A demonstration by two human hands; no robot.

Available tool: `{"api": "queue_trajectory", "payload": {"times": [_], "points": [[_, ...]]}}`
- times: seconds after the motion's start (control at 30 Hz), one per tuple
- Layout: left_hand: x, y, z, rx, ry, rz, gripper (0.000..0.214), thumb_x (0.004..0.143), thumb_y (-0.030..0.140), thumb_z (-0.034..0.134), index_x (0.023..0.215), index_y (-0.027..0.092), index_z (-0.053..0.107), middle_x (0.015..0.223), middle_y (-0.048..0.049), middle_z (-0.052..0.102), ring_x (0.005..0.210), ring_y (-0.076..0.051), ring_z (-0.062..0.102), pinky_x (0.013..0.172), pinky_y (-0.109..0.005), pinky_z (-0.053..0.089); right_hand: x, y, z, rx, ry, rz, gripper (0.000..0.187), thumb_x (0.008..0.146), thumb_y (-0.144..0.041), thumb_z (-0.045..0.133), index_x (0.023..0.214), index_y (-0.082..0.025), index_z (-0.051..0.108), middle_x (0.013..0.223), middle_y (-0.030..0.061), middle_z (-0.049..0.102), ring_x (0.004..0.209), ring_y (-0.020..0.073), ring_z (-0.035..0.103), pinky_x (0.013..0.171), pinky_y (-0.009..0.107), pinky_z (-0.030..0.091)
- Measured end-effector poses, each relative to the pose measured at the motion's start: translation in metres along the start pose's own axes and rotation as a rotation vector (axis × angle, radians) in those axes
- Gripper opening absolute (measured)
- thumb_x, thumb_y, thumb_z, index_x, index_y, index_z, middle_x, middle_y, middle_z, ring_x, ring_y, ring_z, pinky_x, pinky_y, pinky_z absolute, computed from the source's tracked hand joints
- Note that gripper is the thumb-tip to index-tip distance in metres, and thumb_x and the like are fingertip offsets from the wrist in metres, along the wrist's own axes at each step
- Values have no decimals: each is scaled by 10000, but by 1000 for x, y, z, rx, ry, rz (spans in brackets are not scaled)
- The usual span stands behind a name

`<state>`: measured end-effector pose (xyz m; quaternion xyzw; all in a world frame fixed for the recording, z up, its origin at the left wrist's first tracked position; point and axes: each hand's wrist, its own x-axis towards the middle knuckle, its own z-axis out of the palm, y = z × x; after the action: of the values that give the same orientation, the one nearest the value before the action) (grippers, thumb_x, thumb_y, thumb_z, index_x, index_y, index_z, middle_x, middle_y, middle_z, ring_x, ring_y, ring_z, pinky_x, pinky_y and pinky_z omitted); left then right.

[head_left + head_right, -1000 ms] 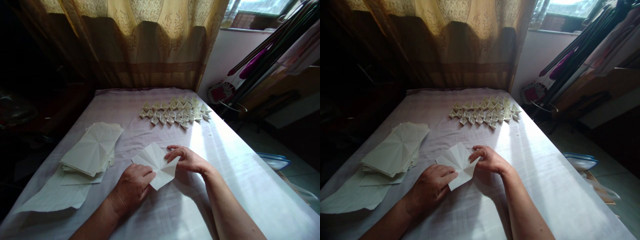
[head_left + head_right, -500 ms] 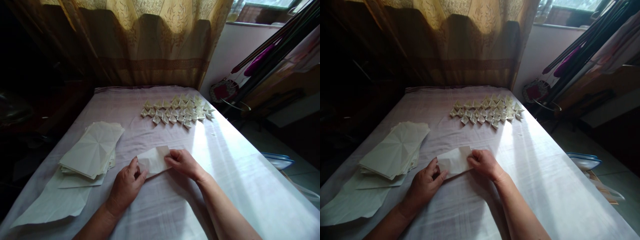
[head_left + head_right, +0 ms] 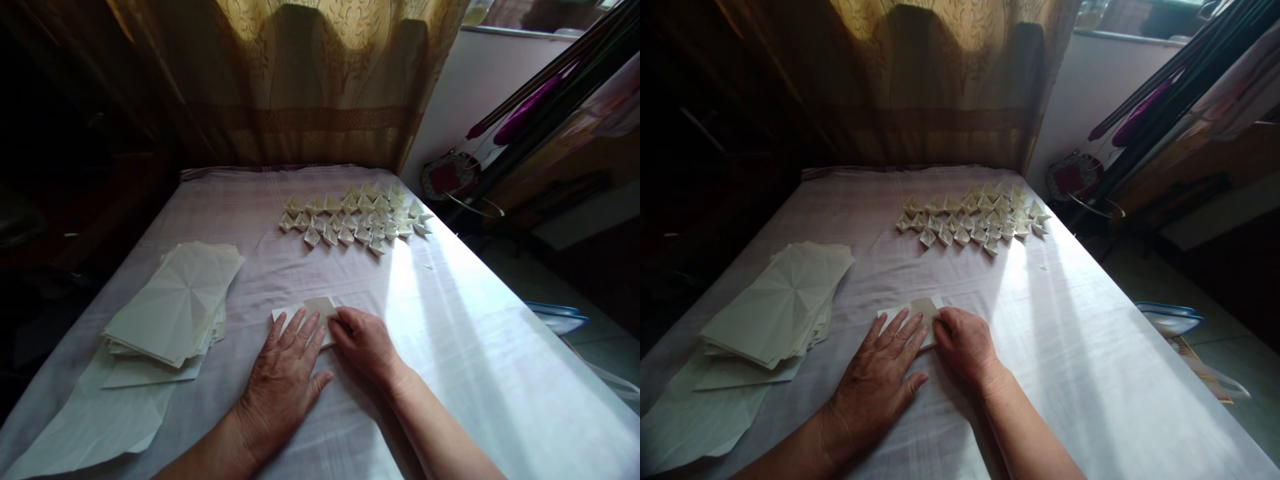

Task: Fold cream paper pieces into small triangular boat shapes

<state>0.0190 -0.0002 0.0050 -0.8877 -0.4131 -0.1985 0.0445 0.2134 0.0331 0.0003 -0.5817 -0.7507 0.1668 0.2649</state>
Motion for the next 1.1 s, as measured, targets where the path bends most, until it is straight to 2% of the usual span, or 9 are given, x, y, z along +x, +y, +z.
{"api": "queue_trajectory", "payload": {"times": [0.07, 0.1, 0.17, 0.27, 0.4, 0.53, 0.7, 1.1], "points": [[-2, 0, 7, 19, -37, 24, 556, 964, 523, 473, 1391, 171, 526, 1433, -80, 570, 1364, -260, 460, 1153, -446, 335, -1, 1, 1, 24, 26, 20, 173, 867, -250, 495, 871, -214, 664, 692, 9, 683, 608, 150, 603, 601, 246, 408], [-4, -1, 10, 21, -52, 23, 569, 965, 520, 471, 1411, 170, 505, 1442, -84, 561, 1364, -257, 463, 1138, -434, 358, -2, 2, 2, 37, 36, 34, 223, 858, -251, 507, 998, -211, 675, 704, 6, 694, 612, 154, 614, 601, 247, 422], [-6, -2, 14, 17, -62, 5, 582, 962, 524, 472, 1431, 180, 485, 1451, -82, 552, 1367, -257, 462, 1130, -424, 374, -2, 3, 3, 51, 58, 61, 401, 847, -260, 522, 1232, -194, 612, 695, -8, 692, 592, 155, 615, 591, 250, 442], [-9, -1, 16, 9, -40, -7, 583, 959, 536, 476, 1424, 186, 493, 1438, -73, 566, 1356, -259, 478, 1139, -421, 365, -4, 3, 5, 54, 98, 84, 520, 852, -267, 514, 1361, -160, 522, 722, -9, 684, 563, 144, 602, 578, 254, 463], [-8, 2, 16, 13, -26, -17, 579, 953, 527, 497, 1419, 184, 500, 1417, -84, 584, 1345, -264, 489, 1141, -427, 361, -5, 3, 6, 64, 135, 46, 501, 857, -238, 498, 1354, -182, 528, 821, 22, 702, 634, 149, 635, 619, 262, 504], [-7, 3, 15, 25, -1, -22, 564, 961, 547, 467, 1391, 187, 531, 1422, -71, 582, 1336, -258, 498, 1137, -422, 356, -5, 3, 6, 58, 127, -13, 364, 868, -215, 499, 1215, -214, 610, 948, 59, 726, 787, 182, 677, 722, 291, 532], [-5, 1, 11, 30, -20, -10, 571, 958, 557, 465, 1397, 196, 526, 1432, -60, 574, 1331, -249, 505, 1120, -406, 371, -2, 0, 4, 21, 68, -3, 197, 901, -206, 497, 1011, -222, 659, 844, 36, 703, 715, 175, 662, 677, 276, 497], [-6, 0, 13, 16, -52, -18, 577, 945, 537, 501, 1415, 202, 509, 1456, -57, 550, 1350, -259, 480, 1125, -415, 372, -2, -2, 3, 22, 57, -2, 171, 915, -207, 505, 972, -233, 665, 816, 29, 688, 701, 165, 656, 660, 256, 476]]}}
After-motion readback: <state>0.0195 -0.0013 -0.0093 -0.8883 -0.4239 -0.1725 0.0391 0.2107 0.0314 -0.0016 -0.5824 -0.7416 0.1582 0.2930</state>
